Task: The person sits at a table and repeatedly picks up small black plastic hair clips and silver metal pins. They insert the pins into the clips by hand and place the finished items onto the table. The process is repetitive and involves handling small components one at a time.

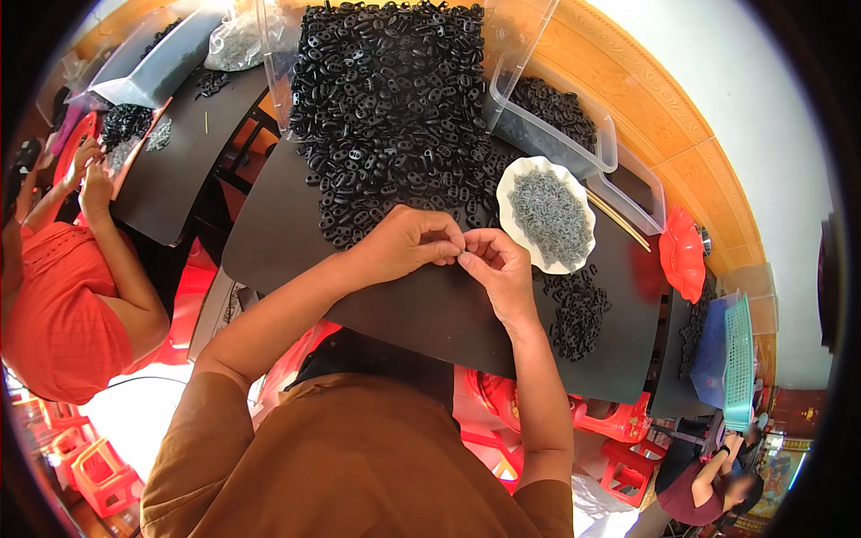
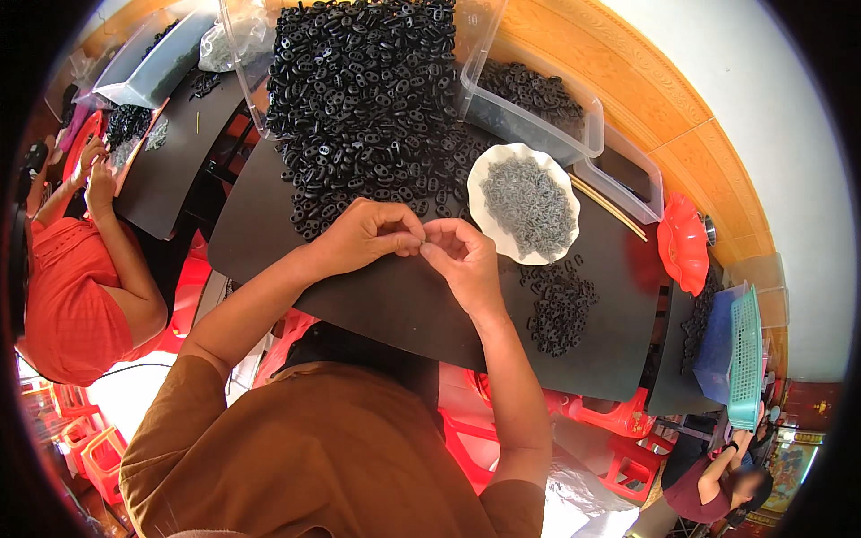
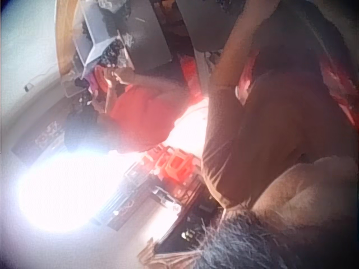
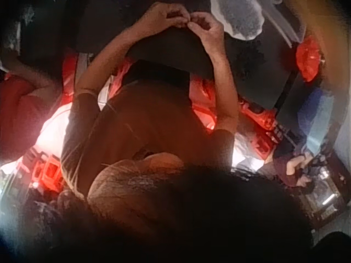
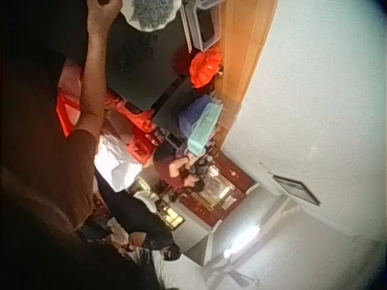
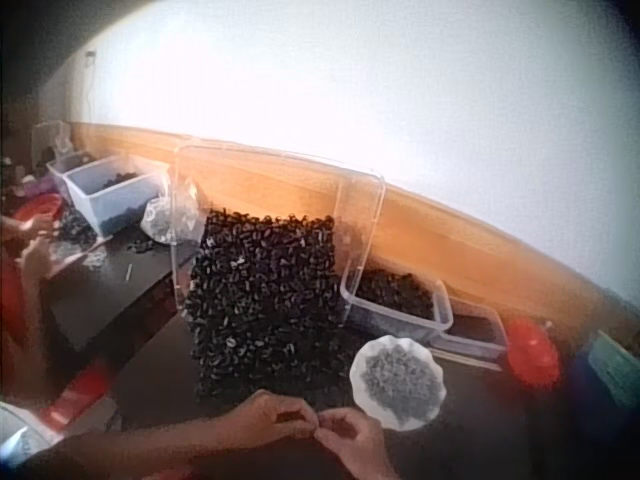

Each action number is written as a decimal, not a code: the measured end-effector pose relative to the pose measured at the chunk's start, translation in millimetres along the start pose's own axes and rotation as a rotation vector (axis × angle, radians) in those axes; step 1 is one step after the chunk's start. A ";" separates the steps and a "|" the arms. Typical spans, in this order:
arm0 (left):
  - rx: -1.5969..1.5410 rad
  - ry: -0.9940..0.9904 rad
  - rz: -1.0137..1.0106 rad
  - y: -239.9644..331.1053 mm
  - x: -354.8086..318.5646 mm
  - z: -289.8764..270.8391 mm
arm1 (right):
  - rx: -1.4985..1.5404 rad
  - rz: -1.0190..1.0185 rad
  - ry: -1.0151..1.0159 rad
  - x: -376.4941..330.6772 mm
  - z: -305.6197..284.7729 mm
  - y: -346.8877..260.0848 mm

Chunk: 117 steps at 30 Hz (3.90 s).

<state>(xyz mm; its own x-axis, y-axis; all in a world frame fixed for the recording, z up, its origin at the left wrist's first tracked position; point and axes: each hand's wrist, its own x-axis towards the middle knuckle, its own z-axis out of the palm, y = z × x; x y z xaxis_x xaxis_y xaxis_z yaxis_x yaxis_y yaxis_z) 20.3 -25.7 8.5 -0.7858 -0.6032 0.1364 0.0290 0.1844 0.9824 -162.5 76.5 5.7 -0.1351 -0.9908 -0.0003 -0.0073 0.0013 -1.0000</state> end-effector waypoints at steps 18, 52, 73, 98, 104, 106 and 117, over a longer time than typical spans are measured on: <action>0.106 0.066 -0.012 -0.2 -0.8 -1.1 | -0.092 -0.034 0.096 -2.5 4.2 3.1; 0.056 0.110 -0.021 -2.0 -1.7 4.8 | -0.075 -0.040 0.137 -2.8 5.2 9.5; 0.027 0.112 -0.050 -6.3 1.5 8.8 | -0.051 -0.077 0.118 -0.9 4.1 12.4; 0.304 0.030 0.099 5.0 2.1 10.3 | -0.517 -0.258 0.141 -1.4 4.6 3.6; 0.609 0.071 0.329 10.4 38.2 -17.3 | -0.554 -0.176 0.161 -3.5 0.7 2.1; 0.888 0.092 0.418 4.4 56.3 -21.0 | -0.535 -0.187 0.158 -1.9 3.2 3.2; 1.237 -0.036 0.372 -2.9 76.1 -11.4 | -0.541 -0.254 0.145 -0.5 2.3 7.7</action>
<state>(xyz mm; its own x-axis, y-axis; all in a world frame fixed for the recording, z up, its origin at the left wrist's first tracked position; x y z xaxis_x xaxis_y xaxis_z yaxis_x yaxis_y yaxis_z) -32.4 -81.0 17.5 -0.8709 -0.3432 0.3518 -0.3242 0.9391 0.1135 -160.2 76.6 -2.1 -0.1962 -0.9408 0.2762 -0.5535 -0.1263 -0.8232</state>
